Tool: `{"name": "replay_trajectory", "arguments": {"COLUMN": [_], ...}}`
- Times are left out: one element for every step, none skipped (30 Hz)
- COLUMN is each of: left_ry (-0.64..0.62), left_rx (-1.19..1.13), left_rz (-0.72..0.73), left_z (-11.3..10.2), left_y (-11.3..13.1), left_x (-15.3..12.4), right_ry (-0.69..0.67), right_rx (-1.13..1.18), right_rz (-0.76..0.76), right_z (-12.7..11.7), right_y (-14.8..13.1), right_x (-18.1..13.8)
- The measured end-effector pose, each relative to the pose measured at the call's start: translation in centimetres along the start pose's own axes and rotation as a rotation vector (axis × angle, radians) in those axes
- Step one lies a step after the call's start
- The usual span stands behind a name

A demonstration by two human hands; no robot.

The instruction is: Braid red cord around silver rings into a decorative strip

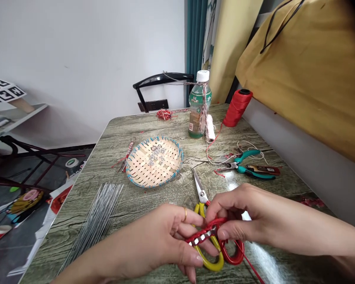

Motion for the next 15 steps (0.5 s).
{"name": "replay_trajectory", "arguments": {"left_ry": [-0.021,-0.04,-0.049,-0.054,-0.052,-0.048,-0.04,-0.032,-0.027,-0.019,-0.012,-0.006,0.004,0.013,0.024], "left_rx": [-0.01,-0.019,-0.026,-0.032,-0.039,-0.05,-0.063,-0.077,-0.089,-0.095,-0.102,-0.102,-0.093,-0.083,-0.069], "left_rz": [0.018,0.035,0.046,0.053,0.052,0.05,0.045,0.041,0.036,0.032,0.026,0.015,-0.002,-0.022,-0.045], "left_z": [0.1,0.1,0.1,0.1,0.0,-0.1,-0.2,-0.2,-0.2,-0.2,-0.2,-0.1,0.0,0.1,0.2], "left_y": [0.1,0.1,0.1,-0.1,-0.3,-0.5,-0.7,-1.0,-1.2,-1.5,-1.7,-1.8,-2.0,-2.2,-2.3], "left_x": [-0.2,-0.5,-0.7,-0.9,-1.1,-1.3,-1.4,-1.6,-1.8,-1.9,-2.1,-2.2,-2.4,-2.5,-2.6], "right_ry": [0.009,0.017,0.021,0.028,0.035,0.048,0.065,0.087,0.108,0.12,0.125,0.124,0.111,0.106,0.102], "right_rx": [0.004,0.011,0.018,0.025,0.034,0.042,0.046,0.043,0.032,0.018,0.003,-0.007,-0.008,0.0,0.018], "right_rz": [-0.005,-0.01,-0.017,-0.023,-0.027,-0.028,-0.025,-0.021,-0.023,-0.023,-0.025,-0.027,-0.021,-0.021,-0.026], "right_z": [0.0,0.1,0.2,0.3,0.4,0.5,0.5,0.5,0.4,0.4,0.4,0.5,0.6,0.7,0.8], "right_y": [-0.1,-0.2,-0.4,-0.4,-0.4,-0.3,-0.2,0.0,0.1,0.2,0.1,0.1,0.0,-0.1,-0.3], "right_x": [-0.2,-0.4,-0.5,-0.7,-0.9,-1.0,-1.2,-1.3,-1.5,-1.7,-1.8,-1.9,-2.1,-2.2,-2.3]}}
Point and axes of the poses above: each hand's wrist, its own x-axis towards the middle knuckle, its own z-axis out of the palm, y = z × x, the point moved 6 cm from there along x, towards the middle knuckle, and after that the axes turned 1 degree about -y, right-handed, at the moved point
